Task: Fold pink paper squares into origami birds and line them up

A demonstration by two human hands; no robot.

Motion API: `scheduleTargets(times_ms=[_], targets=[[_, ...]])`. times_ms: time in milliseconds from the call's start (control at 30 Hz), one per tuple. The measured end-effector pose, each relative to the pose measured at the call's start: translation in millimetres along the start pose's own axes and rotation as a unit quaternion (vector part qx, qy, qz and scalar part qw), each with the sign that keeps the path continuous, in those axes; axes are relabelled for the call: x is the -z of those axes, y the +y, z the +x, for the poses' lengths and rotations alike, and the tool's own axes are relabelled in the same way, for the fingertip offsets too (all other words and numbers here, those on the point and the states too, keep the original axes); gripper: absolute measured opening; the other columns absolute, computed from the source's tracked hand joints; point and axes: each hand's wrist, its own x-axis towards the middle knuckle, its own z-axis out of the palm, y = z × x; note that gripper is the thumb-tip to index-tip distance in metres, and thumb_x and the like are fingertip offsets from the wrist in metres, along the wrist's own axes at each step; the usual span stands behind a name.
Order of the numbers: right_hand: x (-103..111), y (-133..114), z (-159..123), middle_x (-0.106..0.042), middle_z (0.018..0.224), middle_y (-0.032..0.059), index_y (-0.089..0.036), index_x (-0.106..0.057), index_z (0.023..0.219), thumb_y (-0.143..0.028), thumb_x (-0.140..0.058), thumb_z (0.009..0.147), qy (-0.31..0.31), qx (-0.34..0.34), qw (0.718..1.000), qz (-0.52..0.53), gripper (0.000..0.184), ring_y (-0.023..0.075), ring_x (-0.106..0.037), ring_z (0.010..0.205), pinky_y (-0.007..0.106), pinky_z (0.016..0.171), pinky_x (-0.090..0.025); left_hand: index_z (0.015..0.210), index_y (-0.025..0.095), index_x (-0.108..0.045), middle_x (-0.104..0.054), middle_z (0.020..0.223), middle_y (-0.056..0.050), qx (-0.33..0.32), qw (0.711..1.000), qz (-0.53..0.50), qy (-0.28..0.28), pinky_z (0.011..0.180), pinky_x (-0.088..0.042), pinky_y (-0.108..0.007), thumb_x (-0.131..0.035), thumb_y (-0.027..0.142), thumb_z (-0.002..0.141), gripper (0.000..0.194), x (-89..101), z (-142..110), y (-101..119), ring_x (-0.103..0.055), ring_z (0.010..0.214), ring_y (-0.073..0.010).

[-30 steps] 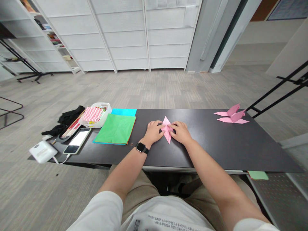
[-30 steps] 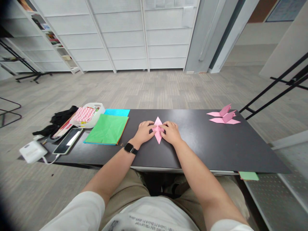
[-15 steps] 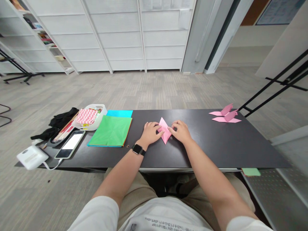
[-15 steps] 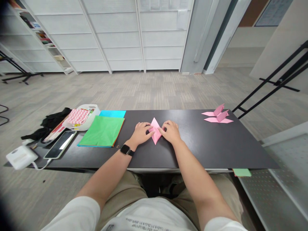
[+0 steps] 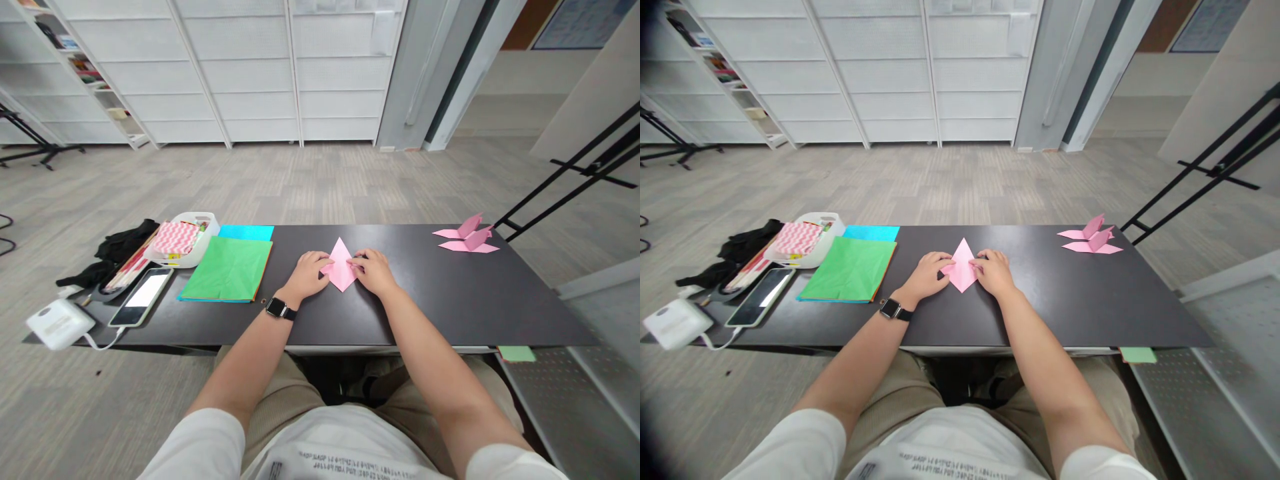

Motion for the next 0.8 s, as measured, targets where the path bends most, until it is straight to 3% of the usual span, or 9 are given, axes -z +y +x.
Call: scheduleTargets(times_ms=[200, 300, 433, 600, 800], targets=[[1, -2, 3, -0.072, 0.116, 0.0077, -0.031, -0.081, 0.117, -0.014, -0.057, 0.097, -0.007, 0.048, 0.999, 0.015, 0.036, 0.0269, -0.060, 0.109, 0.044, 0.099, -0.047, 0.120, 0.027, -0.076, -0.074, 0.131, -0.003, -0.056, 0.997, -0.031, -0.043, 0.127, -0.036, -0.048, -0.057, 0.013, 0.093, 0.036, 0.9, 1, -3, -0.065, 0.127, -0.0213], [1, -2, 4, -0.074, 0.111, 0.0067, -0.028, -0.081, 0.116, -0.006, -0.051, 0.094, -0.032, 0.071, 0.996, 0.043, 0.043, 0.0237, -0.064, 0.105, 0.039, 0.097, -0.050, 0.124, 0.027, -0.074, -0.074, 0.132, -0.003, -0.043, 0.998, -0.035, -0.044, 0.129, -0.034, -0.048, -0.065, 0.022, 0.094, 0.032, 3.1, -1, -3, -0.065, 0.129, -0.0215], [6, -2, 3, -0.075, 0.111, 0.0068, -0.025, -0.080, 0.115, -0.008, -0.053, 0.092, -0.029, 0.079, 0.994, 0.067, 0.039, 0.0225, -0.067, 0.103, 0.038, 0.096, -0.052, 0.128, 0.029, -0.073, -0.072, 0.137, -0.005, -0.038, 0.996, -0.047, -0.060, 0.128, -0.034, -0.048, -0.077, 0.038, 0.091, 0.038, 7.6, -3, -4, -0.064, 0.132, -0.0235], [15, -4, 0, -0.074, 0.102, 0.0057, -0.024, -0.080, 0.114, -0.011, -0.058, 0.088, -0.040, 0.094, 0.991, 0.085, 0.037, 0.0213, -0.066, 0.095, 0.036, 0.093, -0.052, 0.119, 0.029, -0.077, -0.073, 0.133, -0.005, -0.037, 0.996, -0.062, -0.053, 0.123, -0.040, -0.046, -0.078, 0.038, 0.093, 0.027, 7.1, 0, -8, -0.065, 0.129, -0.0224], [21, -5, -2, -0.074, 0.109, 0.0054, -0.026, -0.080, 0.115, -0.010, -0.059, 0.084, -0.056, 0.090, 0.990, 0.096, 0.040, 0.0219, -0.067, 0.100, 0.037, 0.097, -0.052, 0.106, 0.028, -0.083, -0.076, 0.128, -0.004, -0.055, 0.995, -0.074, -0.046, 0.111, -0.052, -0.039, -0.072, 0.031, 0.098, 0.014, 5.4, 1, -13, -0.070, 0.119, -0.0204]])
